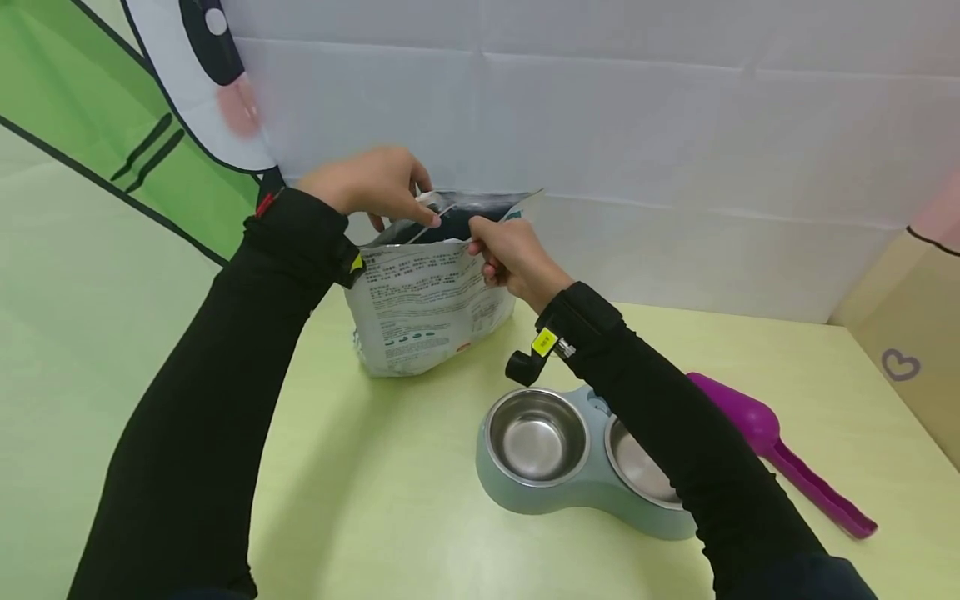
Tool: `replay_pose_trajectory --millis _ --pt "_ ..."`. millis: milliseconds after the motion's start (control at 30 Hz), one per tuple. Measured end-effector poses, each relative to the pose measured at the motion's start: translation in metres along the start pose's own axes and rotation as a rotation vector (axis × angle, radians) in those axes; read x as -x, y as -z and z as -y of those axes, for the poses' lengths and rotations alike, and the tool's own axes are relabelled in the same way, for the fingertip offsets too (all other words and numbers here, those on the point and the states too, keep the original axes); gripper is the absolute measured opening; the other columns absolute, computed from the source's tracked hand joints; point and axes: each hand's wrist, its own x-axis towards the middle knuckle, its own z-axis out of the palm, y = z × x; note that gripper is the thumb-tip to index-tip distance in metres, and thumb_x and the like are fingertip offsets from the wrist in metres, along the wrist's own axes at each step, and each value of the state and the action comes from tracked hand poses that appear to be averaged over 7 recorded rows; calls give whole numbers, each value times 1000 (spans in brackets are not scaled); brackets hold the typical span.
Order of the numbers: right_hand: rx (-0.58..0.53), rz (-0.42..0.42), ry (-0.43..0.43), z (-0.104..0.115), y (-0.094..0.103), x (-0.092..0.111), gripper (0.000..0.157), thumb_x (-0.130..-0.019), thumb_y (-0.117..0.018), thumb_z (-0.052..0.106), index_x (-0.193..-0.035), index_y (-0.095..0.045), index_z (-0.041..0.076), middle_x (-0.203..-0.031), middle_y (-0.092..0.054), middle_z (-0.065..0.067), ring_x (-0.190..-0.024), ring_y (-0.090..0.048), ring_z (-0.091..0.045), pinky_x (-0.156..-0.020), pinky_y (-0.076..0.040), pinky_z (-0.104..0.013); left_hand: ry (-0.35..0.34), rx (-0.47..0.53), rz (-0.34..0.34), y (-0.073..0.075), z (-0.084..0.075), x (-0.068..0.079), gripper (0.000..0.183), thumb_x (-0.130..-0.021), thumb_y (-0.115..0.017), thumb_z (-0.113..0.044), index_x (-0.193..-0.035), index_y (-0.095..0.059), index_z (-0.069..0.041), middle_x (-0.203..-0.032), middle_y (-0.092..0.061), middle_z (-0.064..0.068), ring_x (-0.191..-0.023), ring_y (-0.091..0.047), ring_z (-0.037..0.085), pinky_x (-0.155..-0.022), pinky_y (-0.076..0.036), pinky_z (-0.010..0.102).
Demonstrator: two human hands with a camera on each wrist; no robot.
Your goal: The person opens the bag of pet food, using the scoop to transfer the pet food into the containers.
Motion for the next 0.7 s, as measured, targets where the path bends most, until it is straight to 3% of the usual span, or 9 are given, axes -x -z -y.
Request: replay_pose_trajectory --millis 133,300,400,600,700 --pt "-4 -3 13 -2 1 -1 20 -82 -48 15 -64 -54 7 -67 -48 -8 -43 -33 -14 -45 -31 -27 -30 -13 -36 -2 0 -1 48 -86 -58 -21 -126 -42 1 -114 -49 18 -87 -54 28 -65 -50 36" --pt "-5 -1 19 -3 3 0 22 -82 -48 15 -63 -53 7 -67 -48 -8 -43 -33 -15 -45 -31 -27 -111 -64 -144 -4 2 -5 17 -84 -53 -7 -99 -60 -1 -77 -55 14 -66 -55 26 -60 -47 36" --pt "-3 5 12 -4 5 2 23 -83 -48 15 -62 -53 7 -68 -49 -8 -43 -32 -15 -45 -31 -26 -153 -96 -225 -4 5 -8 14 -81 -49 -1 -85 -62 -1 -63 -53 11 -56 -53 24 -57 -43 38" --pt "24 19 0 -4 12 10 22 -83 -48 16 -62 -51 8 -63 -45 -5 -43 -32 -15 -45 -29 -26 -177 -112 -329 -2 15 -12 24 -80 -43 4 -93 -63 5 -82 -62 22 -55 -56 21 -64 -48 40" --pt "47 26 -2 -5 16 14 22 -83 -48 17 -62 -50 8 -59 -41 -3 -41 -32 -15 -44 -29 -26 -173 -108 -359 0 20 -12 24 -81 -42 3 -91 -64 4 -81 -63 22 -55 -56 22 -63 -47 40"
